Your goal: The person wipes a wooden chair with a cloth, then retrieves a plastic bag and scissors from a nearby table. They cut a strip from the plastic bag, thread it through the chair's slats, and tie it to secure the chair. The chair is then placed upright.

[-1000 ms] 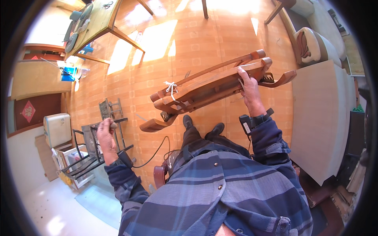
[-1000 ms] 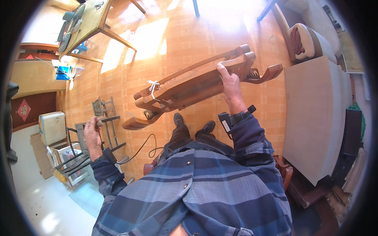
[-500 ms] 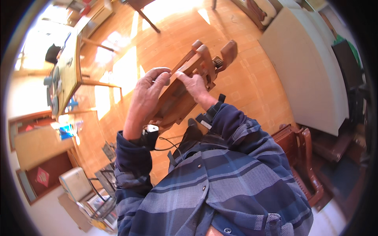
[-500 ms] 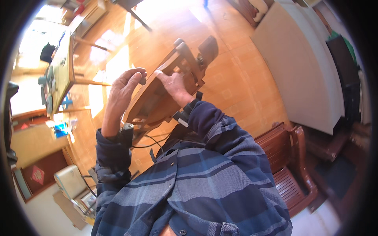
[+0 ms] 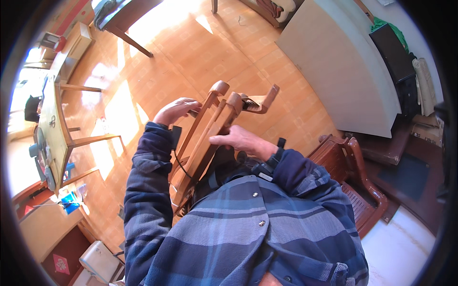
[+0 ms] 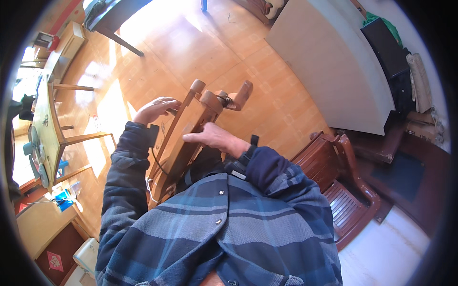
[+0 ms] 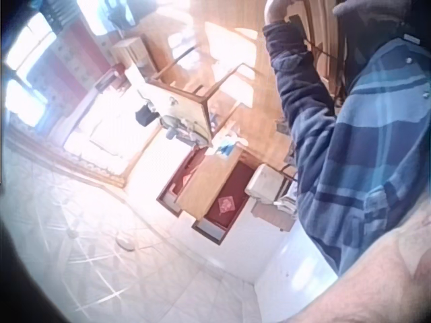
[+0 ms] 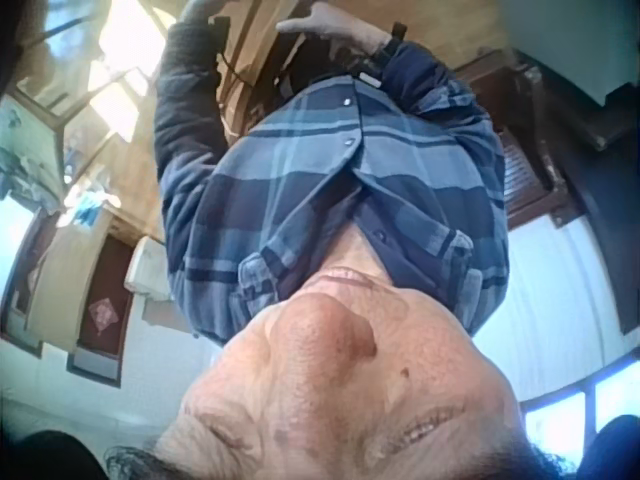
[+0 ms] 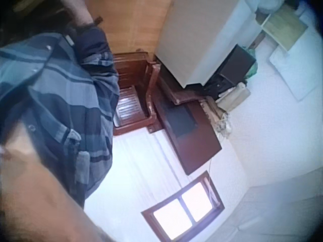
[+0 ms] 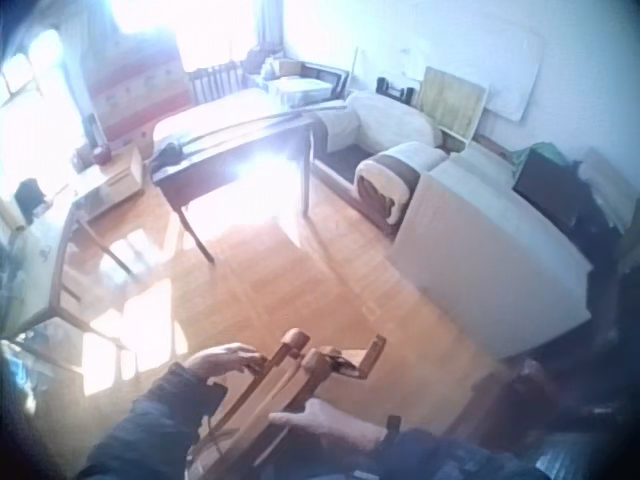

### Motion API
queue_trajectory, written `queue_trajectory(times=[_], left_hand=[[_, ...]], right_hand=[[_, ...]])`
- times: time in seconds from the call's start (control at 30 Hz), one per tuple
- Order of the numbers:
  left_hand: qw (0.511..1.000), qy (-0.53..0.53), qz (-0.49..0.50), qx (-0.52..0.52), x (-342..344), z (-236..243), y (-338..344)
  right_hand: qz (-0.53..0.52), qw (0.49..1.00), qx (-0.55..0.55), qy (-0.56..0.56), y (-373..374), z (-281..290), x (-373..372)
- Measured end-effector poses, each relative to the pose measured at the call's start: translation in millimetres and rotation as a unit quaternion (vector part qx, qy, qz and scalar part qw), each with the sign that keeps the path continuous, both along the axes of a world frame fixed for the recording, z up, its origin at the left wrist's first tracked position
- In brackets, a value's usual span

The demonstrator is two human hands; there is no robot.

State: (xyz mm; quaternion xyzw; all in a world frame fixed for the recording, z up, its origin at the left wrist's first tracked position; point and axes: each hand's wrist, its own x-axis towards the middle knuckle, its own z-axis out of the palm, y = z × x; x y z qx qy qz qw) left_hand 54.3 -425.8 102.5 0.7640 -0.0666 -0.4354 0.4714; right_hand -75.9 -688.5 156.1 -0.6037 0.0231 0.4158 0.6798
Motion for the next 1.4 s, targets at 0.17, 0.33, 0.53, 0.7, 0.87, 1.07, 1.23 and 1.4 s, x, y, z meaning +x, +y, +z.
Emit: queue_trajectory(times=[0.17,0.33,0.53,0.7,0.87,1.07,1.23,1.4], left_hand=[[0.969,0.179,0.032,-0.169,-5,-74,-13],[0.882,0.385,0.168,-0.215,-28,-110,-20],[0.843,0.458,0.165,-0.228,-30,-114,-21],[0.849,0.470,0.138,-0.199,-35,-117,-31],[0.868,0.432,0.167,-0.182,-44,-109,-36],[0.842,0.451,0.193,-0.224,-43,-102,-45],[0.808,0.496,0.201,-0.246,-45,-100,-49],[0.808,0.488,0.190,-0.269,-47,-100,-52]], right_hand=[[-0.026,0.996,-0.064,0.064,-35,-30,-6],[-0.183,0.962,-0.078,0.186,-47,-85,-6],[-0.215,0.949,-0.013,0.231,-40,-100,10],[-0.104,0.959,-0.113,0.238,-39,-102,21],[-0.199,0.936,0.002,0.291,-38,-102,9],[-0.168,0.942,0.052,0.284,-42,-102,3],[0.029,0.969,0.089,0.228,-60,-62,0],[0.162,0.973,0.021,0.165,-48,-43,18]])
